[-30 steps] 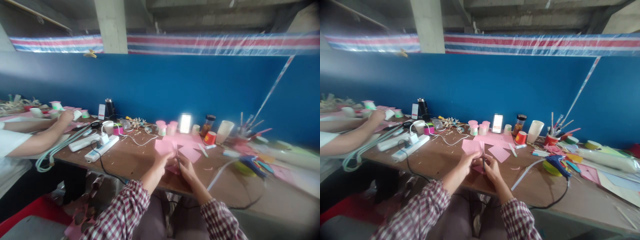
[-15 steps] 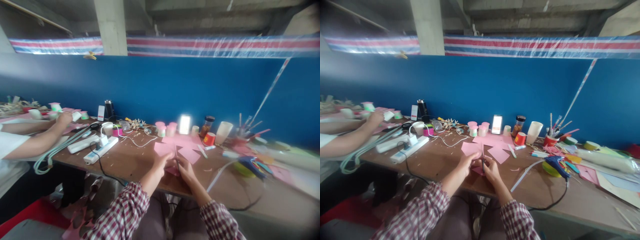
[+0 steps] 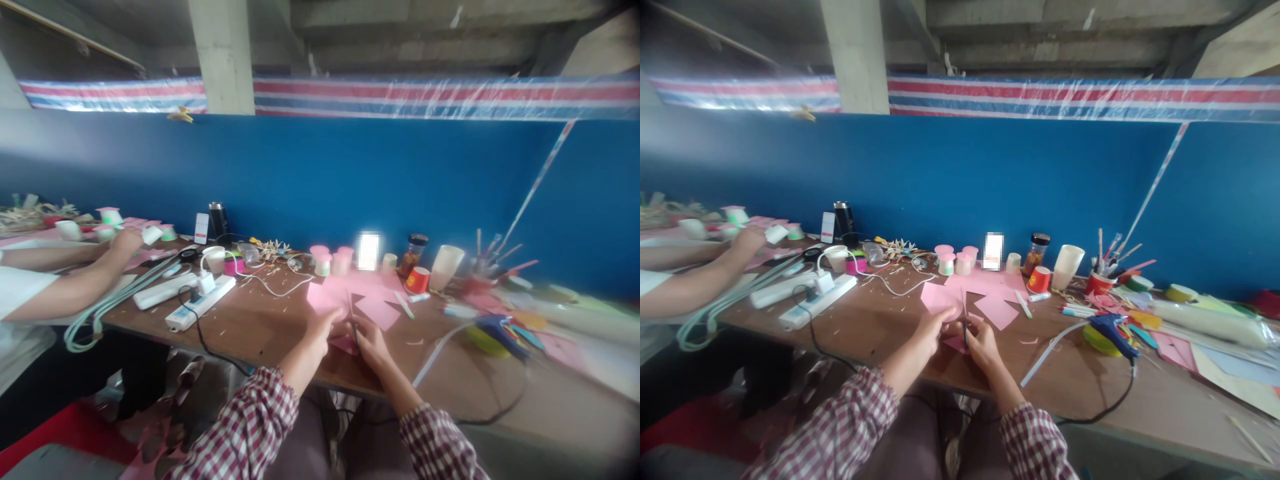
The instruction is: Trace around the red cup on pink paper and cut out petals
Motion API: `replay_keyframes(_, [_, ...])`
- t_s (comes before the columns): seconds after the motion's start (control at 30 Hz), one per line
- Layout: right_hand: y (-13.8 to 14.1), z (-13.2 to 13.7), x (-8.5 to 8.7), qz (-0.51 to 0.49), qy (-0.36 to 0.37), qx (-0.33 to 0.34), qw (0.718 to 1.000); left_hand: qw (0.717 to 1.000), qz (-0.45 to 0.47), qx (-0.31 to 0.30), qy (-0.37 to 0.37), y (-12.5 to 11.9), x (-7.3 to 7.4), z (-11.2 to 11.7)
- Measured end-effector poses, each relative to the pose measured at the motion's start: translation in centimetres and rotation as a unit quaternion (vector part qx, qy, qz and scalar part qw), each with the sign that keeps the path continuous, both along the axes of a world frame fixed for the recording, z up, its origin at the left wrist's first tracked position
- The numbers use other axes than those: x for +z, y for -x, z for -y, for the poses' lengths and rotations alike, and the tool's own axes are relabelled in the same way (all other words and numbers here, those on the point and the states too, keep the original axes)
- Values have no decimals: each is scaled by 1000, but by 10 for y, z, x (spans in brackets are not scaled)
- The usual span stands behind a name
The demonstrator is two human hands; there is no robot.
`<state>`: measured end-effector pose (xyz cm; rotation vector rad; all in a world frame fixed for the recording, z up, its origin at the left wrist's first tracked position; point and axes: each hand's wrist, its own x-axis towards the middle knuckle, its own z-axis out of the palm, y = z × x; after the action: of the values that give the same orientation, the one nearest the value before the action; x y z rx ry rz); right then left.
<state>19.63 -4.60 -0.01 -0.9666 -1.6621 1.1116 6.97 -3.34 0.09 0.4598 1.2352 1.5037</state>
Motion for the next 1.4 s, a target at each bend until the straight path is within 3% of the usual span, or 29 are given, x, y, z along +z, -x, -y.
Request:
replay_keyframes(1.13, [0, -2, -2, 3, 13, 4, 1000, 999, -12, 31, 12, -5, 9, 3])
replay_keyframes(1.4, [0, -5, -10, -9, 26, 8, 1000, 999, -5, 42, 11, -8, 11, 4])
